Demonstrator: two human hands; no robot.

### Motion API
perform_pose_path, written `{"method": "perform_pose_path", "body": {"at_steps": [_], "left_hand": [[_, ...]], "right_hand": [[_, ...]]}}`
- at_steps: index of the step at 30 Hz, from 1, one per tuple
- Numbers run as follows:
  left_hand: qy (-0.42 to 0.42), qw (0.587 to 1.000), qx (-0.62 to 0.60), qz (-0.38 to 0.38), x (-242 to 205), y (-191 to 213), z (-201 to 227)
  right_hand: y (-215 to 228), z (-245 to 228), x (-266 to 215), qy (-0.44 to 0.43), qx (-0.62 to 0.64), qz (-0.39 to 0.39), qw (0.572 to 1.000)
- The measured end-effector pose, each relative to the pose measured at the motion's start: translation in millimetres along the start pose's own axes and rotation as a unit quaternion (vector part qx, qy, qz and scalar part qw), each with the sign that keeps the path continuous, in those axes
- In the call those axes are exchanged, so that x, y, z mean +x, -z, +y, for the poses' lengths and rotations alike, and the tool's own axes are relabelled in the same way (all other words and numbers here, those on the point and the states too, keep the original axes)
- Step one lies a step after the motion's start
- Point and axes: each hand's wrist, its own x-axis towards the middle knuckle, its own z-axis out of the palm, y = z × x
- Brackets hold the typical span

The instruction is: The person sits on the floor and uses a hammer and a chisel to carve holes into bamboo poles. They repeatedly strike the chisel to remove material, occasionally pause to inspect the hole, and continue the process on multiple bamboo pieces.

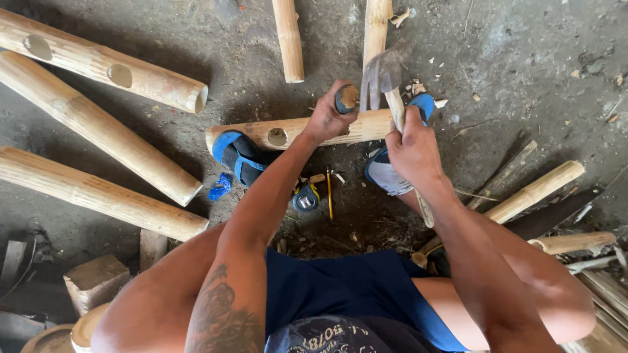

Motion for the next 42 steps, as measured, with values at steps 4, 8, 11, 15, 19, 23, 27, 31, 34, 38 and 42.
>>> {"method": "perform_pose_path", "body": {"at_steps": [4,8,11,15,19,23,27,31,34,38,42], "left_hand": [[-0.009,0.998,-0.046,-0.029,-3.3,2.1,-8.6],[0.059,0.995,-0.045,-0.059,-14.2,5.8,-5.0],[-0.048,0.995,-0.089,-0.022,-19.4,8.7,-10.1],[-0.081,0.995,-0.042,-0.026,-32.9,3.0,-30.0],[0.0,0.995,-0.086,-0.046,-45.9,-9.5,-42.5],[-0.047,0.996,-0.046,-0.052,-23.0,-11.5,-44.8],[0.035,0.988,-0.148,0.012,-2.4,2.1,-26.7],[0.066,0.988,-0.13,0.042,-11.6,7.8,-15.0],[0.061,0.99,-0.111,0.068,-19.1,5.5,-11.9],[0.106,0.982,-0.14,0.067,-23.3,3.3,-4.8],[-0.05,0.996,-0.06,0.053,-31.3,2.8,6.7]], "right_hand": [[-18.5,-8.2,-3.3,-0.009,-0.009,-0.032,0.999],[-24.8,-17.4,-5.2,0.033,-0.117,-0.091,0.988],[-20.7,-16.4,-9.5,0.056,-0.092,-0.053,0.993],[-30.2,-10.3,-18.4,0.031,0.072,0.032,0.996],[-51.8,0.5,-26.1,-0.001,-0.143,-0.172,0.975],[-47.6,24.0,-32.4,-0.022,-0.096,-0.113,0.989],[-35.6,20.7,-20.2,-0.001,-0.045,-0.025,0.999],[-23.4,4.1,-15.4,0.021,0.002,-0.005,1.0],[-13.9,-3.8,-15.8,0.027,0.008,-0.008,1.0],[-13.0,-11.7,-12.3,0.054,-0.005,-0.008,0.999],[-20.2,-22.3,-5.4,0.081,-0.097,-0.053,0.991]]}}
